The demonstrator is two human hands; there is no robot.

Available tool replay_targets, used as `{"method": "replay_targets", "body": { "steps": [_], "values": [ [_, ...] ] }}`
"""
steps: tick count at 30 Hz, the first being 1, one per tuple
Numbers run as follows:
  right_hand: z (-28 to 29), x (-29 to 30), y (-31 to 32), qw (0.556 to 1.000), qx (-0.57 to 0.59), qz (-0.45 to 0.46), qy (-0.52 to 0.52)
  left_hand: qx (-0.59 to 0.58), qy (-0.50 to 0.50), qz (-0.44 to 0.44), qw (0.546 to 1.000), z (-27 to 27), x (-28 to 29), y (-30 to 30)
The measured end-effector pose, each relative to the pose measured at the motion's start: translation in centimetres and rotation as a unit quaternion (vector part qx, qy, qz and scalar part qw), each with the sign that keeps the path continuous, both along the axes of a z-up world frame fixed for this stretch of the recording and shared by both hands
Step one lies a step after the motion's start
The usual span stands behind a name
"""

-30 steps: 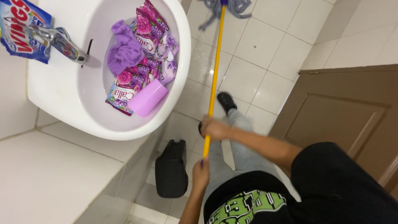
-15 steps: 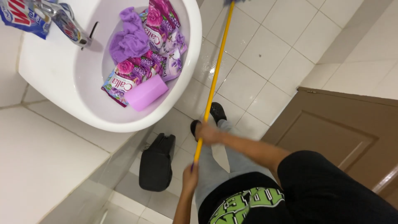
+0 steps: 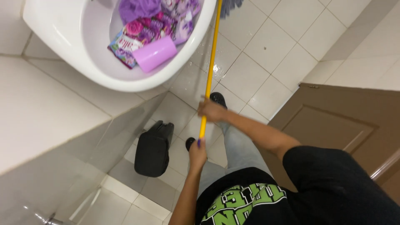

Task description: Mopping the tiled floor of a bathroom area after washing items in the sink.

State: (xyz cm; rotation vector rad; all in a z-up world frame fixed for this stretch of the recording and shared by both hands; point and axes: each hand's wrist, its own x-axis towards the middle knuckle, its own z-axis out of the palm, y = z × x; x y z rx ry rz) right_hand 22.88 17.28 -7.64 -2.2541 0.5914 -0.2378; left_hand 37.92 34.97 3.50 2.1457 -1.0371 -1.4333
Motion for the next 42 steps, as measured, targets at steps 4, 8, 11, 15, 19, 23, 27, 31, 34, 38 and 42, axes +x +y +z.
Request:
{"method": "replay_targets", "body": {
  "steps": [4, 8, 11, 15, 19, 23, 27, 31, 34, 38, 42],
  "values": [
    [1.9, 3.2, 2.6, 0.991, -0.034, 0.050, 0.118, -0.011, -0.019, -0.011, 1.000, -1.9, 3.4, 4.0],
    [2.8, 12.5, 17.0, 0.998, 0.001, 0.038, 0.043, 0.026, -0.027, -0.006, 0.999, 0.8, 13.3, 18.8],
    [5.6, 19.4, 29.9, 0.998, 0.041, 0.046, 0.005, 0.109, -0.045, 0.009, 0.993, 6.9, 19.8, 30.6],
    [13.6, 24.9, 38.1, 0.991, 0.058, 0.120, -0.010, 0.184, -0.025, 0.060, 0.981, 9.8, 25.5, 43.4],
    [12.8, 24.0, 36.5, 0.991, 0.067, 0.109, -0.048, 0.246, -0.024, 0.062, 0.967, 10.8, 24.5, 41.3],
    [9.3, 19.3, 28.1, 0.995, 0.025, 0.092, -0.024, 0.125, 0.051, 0.016, 0.991, 10.5, 18.2, 28.2],
    [0.5, 15.3, 20.7, 0.996, -0.048, 0.078, 0.010, -0.014, -0.004, -0.005, 1.000, 1.2, 14.2, 21.6],
    [1.9, 16.5, 20.6, 0.986, -0.104, 0.076, 0.106, -0.031, -0.001, 0.002, 1.000, 1.0, 16.9, 21.2],
    [2.1, 20.7, 26.2, 0.997, -0.037, 0.056, 0.041, -0.014, 0.005, 0.003, 1.000, 3.3, 20.6, 27.5],
    [4.5, 24.5, 41.3, 0.996, 0.043, 0.065, -0.049, 0.085, -0.016, 0.009, 0.996, 7.8, 24.8, 43.4],
    [15.8, 27.9, 48.6, 0.980, 0.079, 0.183, -0.014, 0.148, 0.069, 0.014, 0.987, 1.4, 32.5, 65.3]
  ]
}}
